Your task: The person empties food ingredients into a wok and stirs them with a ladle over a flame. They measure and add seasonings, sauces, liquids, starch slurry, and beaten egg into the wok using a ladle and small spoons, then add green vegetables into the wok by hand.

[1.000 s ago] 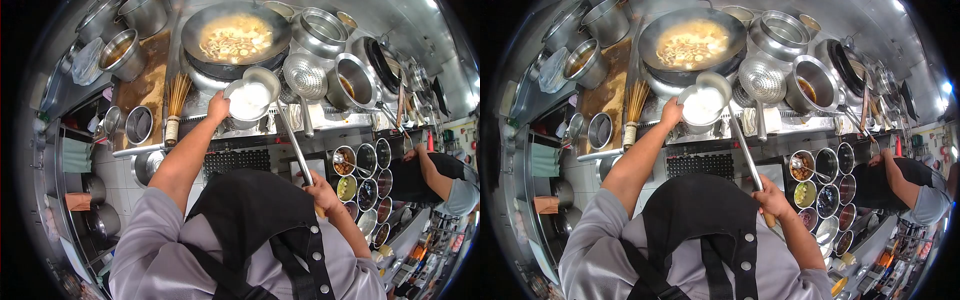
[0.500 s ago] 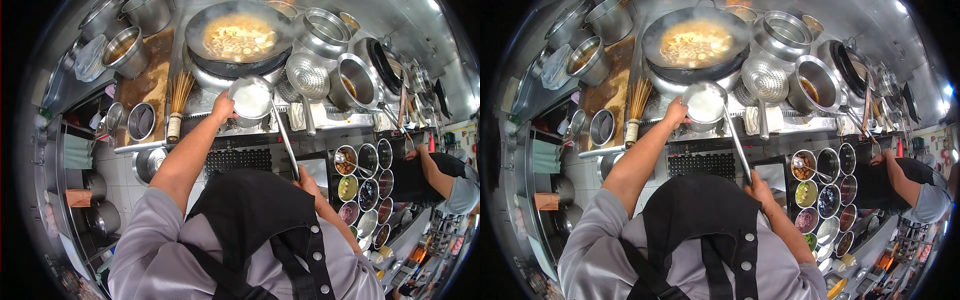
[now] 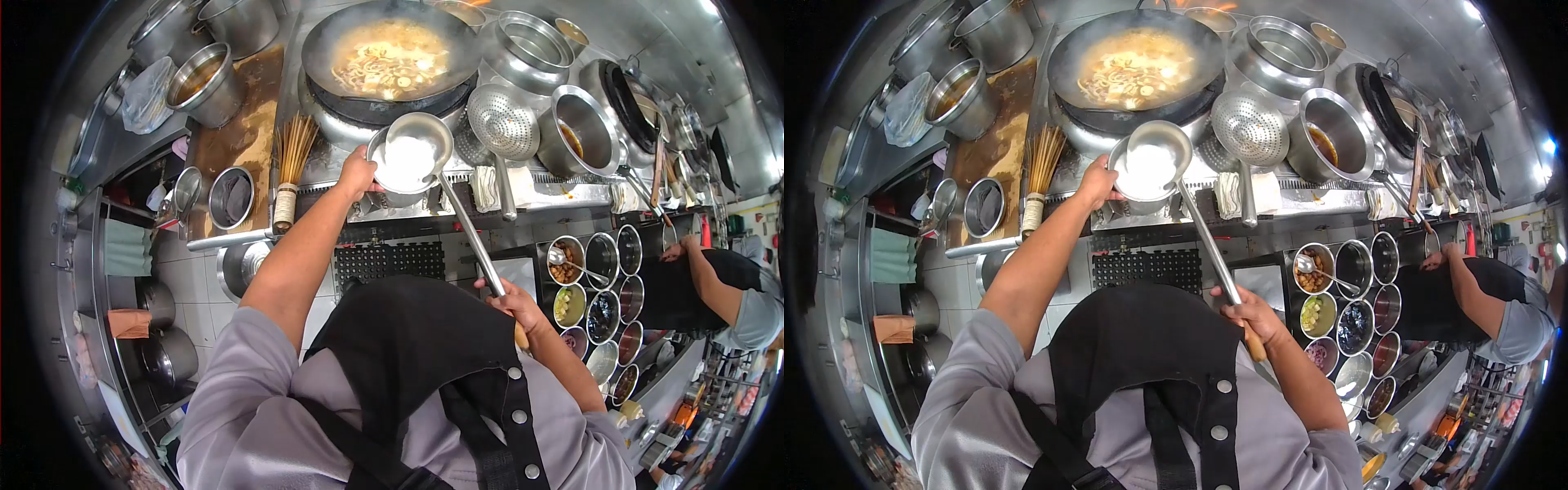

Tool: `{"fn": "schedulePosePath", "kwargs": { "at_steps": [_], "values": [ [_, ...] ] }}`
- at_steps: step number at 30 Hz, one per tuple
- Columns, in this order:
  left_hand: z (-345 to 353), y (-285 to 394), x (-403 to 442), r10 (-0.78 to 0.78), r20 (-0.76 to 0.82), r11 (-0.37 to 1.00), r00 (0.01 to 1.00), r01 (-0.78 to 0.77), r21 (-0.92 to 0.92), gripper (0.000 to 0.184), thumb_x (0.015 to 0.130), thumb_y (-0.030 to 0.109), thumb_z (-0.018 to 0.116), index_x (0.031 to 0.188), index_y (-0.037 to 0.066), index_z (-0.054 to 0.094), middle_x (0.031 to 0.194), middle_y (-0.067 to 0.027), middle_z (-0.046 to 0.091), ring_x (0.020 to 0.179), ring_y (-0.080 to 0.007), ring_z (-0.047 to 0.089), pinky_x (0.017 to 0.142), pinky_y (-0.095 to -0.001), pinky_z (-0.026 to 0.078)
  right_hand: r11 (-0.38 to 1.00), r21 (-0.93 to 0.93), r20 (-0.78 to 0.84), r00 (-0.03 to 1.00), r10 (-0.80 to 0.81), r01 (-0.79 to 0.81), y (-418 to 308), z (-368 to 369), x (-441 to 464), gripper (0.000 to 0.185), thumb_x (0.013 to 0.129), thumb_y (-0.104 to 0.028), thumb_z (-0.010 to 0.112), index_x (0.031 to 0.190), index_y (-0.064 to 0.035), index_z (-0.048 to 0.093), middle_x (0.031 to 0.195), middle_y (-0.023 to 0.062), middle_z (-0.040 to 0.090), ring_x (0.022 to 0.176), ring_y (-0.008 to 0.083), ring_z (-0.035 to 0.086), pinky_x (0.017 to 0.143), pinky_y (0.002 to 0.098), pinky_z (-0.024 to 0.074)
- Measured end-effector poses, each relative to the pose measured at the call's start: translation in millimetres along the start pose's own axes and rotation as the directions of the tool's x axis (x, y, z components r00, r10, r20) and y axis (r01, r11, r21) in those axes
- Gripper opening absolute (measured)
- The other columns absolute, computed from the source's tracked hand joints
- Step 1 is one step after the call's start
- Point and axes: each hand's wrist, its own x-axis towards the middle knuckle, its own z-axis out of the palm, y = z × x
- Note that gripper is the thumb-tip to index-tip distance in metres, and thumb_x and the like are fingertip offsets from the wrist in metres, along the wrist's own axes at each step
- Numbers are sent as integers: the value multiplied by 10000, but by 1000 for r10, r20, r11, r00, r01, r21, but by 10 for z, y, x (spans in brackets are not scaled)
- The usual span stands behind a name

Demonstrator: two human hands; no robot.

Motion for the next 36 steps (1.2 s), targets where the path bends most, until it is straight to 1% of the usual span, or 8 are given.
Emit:
{"fn": "schedulePosePath", "kwargs": {
  "at_steps": [3, 6, 11, 23, 27, 29, 32, 36],
  "values": [
    [-8, 28, -92, -25, -21, 999, 999, 26, 22, 516, 938, -29, 482, 1444, 45, 416, 1167, -180, 642, 855, -277, 714, 542, -370, 651, 996, 89, 6, 1000, -18, 17, -4, 13, -127, 498, 848, 14, 575, 1340, -47, 526, 754, -21, 534, 522, 40, 480, 462, 199, 408],
    [-34, 55, -183, 15, 18, 999, 1000, -15, 33, 483, 944, -34, 491, 1420, 29, 432, 1180, -188, 627, 870, -272, 708, 550, -367, 650, 973, -227, -136, 987, -81, 49, -46, 123, -207, 488, 849, 29, 565, 1330, -43, 527, 766, -3, 559, 504, 43, 509, 407, 231, 417],
    [71, -52, -214, -8, 30, 1000, 1000, 9, -24, 519, 935, -40, 485, 1443, 38, 417, 1181, -189, 630, 869, -284, 712, 550, -375, 655, 705, -696, -181, 917, -357, 137, 107, 91, -255, 506, 877, 36, 610, 1369, -23, 507, 939, 50, 630, 778, 137, 610, 714, 252, 506],
    [181, -19, -358, 26, 5, 999, 1000, -25, -43, 494, 933, -63, 469, 1420, 15, 432, 1166, -204, 635, 839, -283, 716, 554, -382, 659, 592, -801, -205, 893, -402, 83, 611, -361, -24, 460, 925, -35, 659, 1357, -26, 501, 1000, 72, 657, 824, 147, 585, 778, 295, 507],
    [158, 2, -378, 27, -11, 999, 1000, -27, -26, 470, 922, -68, 463, 1384, 20, 466, 1136, -196, 643, 773, -262, 714, 525, -372, 647, 678, -691, -45, 921, -388, 252, 631, -324, -31, 444, 922, -41, 659, 1343, -32, 516, 922, 59, 674, 767, 131, 601, 736, 282, 503],
    [142, -3, -354, 33, -1, 999, 999, -33, 4, 471, 921, -68, 462, 1384, 20, 464, 1139, -193, 642, 784, -261, 716, 523, -371, 646, 965, -253, -156, 981, -114, 72, 374, -152, -135, 455, 899, -1, 628, 1341, -38, 528, 871, 49, 670, 660, 99, 608, 621, 245, 504],
    [135, -7, -389, 32, 11, 999, 999, -32, 9, 478, 919, -68, 462, 1389, 17, 455, 1145, -187, 642, 812, -262, 718, 523, -371, 644, 1000, -25, -73, 997, 17, -18, 269, -212, -192, 459, 880, 24, 585, 1333, -34, 535, 851, 42, 655, 550, 58, 581, 490, 208, 477],
    [131, -34, -396, 6, 31, 1000, 1000, -5, -30, 491, 913, -72, 465, 1396, 12, 445, 1172, -180, 636, 864, -271, 719, 531, -373, 649, 994, -87, -19, 998, 58, -60, 223, -198, -255, 466, 890, 43, 635, 1339, -4, 522, 1073, 81, 687, 879, 112, 689, 761, 250, 558]
  ]
}}
